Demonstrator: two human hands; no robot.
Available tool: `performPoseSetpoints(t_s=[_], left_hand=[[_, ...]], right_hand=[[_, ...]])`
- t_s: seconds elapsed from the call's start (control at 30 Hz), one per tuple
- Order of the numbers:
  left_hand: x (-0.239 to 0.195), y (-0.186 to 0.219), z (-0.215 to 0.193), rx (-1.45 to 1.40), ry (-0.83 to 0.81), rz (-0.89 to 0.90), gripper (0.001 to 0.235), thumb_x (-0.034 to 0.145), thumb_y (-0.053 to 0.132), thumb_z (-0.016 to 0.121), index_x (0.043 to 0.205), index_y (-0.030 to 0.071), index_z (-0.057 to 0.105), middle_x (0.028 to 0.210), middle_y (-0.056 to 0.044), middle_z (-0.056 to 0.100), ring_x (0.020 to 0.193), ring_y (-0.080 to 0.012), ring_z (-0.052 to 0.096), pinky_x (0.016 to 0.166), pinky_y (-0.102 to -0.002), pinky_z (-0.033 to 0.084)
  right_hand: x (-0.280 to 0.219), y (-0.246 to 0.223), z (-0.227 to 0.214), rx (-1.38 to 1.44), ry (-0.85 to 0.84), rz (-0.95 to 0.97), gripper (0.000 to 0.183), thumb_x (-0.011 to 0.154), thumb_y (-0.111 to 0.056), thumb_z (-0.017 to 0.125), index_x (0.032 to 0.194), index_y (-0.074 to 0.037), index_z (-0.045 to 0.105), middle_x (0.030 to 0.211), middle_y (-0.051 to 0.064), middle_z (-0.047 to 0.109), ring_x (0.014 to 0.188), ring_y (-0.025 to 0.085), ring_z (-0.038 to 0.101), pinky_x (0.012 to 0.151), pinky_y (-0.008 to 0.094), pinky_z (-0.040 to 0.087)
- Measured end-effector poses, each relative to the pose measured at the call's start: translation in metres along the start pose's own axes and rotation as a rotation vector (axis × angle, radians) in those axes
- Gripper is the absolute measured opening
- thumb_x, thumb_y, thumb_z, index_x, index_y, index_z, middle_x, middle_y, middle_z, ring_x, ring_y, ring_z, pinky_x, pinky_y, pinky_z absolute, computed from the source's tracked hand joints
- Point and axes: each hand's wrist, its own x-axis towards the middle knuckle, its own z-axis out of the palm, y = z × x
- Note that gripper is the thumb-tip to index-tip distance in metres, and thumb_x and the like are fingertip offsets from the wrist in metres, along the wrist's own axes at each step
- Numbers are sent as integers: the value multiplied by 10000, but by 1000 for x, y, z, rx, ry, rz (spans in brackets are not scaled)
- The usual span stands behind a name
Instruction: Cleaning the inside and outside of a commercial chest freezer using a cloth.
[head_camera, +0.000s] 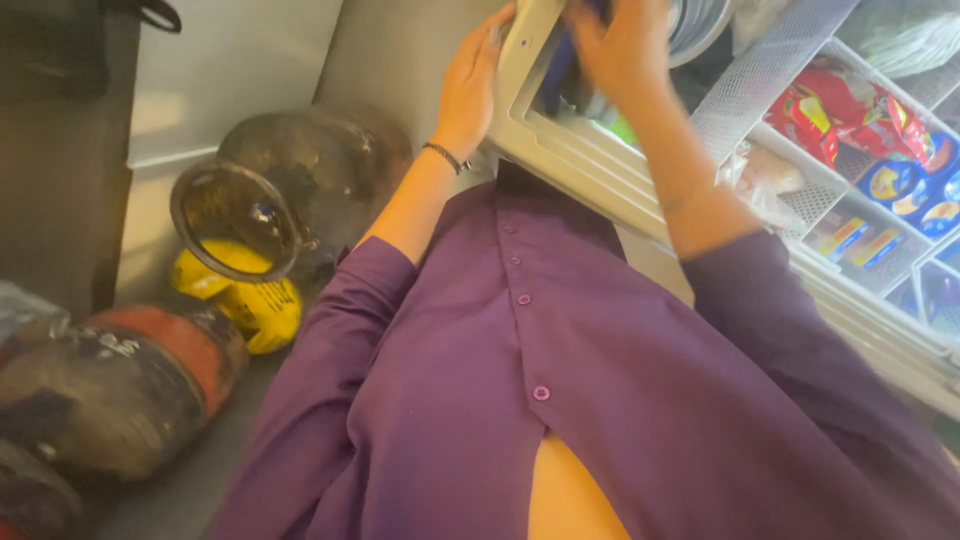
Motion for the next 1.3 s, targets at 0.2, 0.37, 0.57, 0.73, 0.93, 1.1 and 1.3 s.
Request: performPoseSetpoints(t_s=[0.2, 0.37, 0.57, 0.73, 0.93, 1.1, 1.3], left_hand=[[1, 3, -4, -40, -53, -33, 426, 1134, 275, 402, 1442, 56, 598, 1449, -109, 639, 1375, -245, 586, 1182, -337, 428], [9, -8, -9, 99, -87, 55, 418, 1124, 229, 387, 1458, 65, 578, 1462, -117, 620, 1400, -264, 569, 1201, -348, 413], [22, -8, -26, 159, -233, 131, 418, 1119, 232, 398, 1472, 64, 547, 1476, -123, 609, 1408, -276, 545, 1208, -360, 396], [51, -36, -15, 104, -191, 71, 432, 1113, 310, 427, 1406, 43, 599, 1415, -145, 655, 1350, -306, 608, 1158, -364, 449], [93, -25, 40, 418, -329, -89, 458, 1128, 376, 418, 1339, 40, 648, 1406, -164, 677, 1364, -349, 605, 1148, -364, 477], [103, -81, 44, 411, -242, 187, 489, 1143, 327, 345, 1446, -1, 543, 1532, -201, 546, 1468, -362, 470, 1238, -379, 352], [91, -46, 41, 150, -166, 150, 483, 1143, 280, 357, 1518, 4, 485, 1603, -178, 490, 1533, -321, 425, 1289, -373, 314]], right_hand=[[-18, -104, -4, -92, -159, 2, 457, 768, -82, 775, 1215, -174, 744, 1217, 160, 624, 1081, 375, 624, 861, 469, 542], [13, -27, 18, -446, -34, 51, 260, 854, -171, 728, 1106, -133, 780, 974, 140, 714, 927, 369, 648, 798, 509, 509], [4, -62, 12, -410, -12, 122, 208, 852, -191, 760, 1036, -94, 767, 964, 173, 698, 932, 403, 647, 787, 510, 496], [-41, -134, -20, -168, -114, 90, 442, 804, -40, 747, 1232, -150, 733, 1223, 135, 597, 1132, 372, 617, 913, 454, 537], [-45, -131, -18, -287, -126, 83, 359, 799, -112, 800, 1149, -167, 745, 1179, 131, 623, 1052, 349, 617, 867, 454, 520], [-30, -123, 6, -245, -38, 172, 313, 773, -107, 809, 1074, -163, 745, 1105, 112, 626, 1032, 345, 627, 834, 449, 519], [-3, -90, 5, -232, 107, 271, 372, 692, -79, 817, 1045, -162, 736, 1106, 124, 622, 1034, 358, 631, 835, 445, 526]])
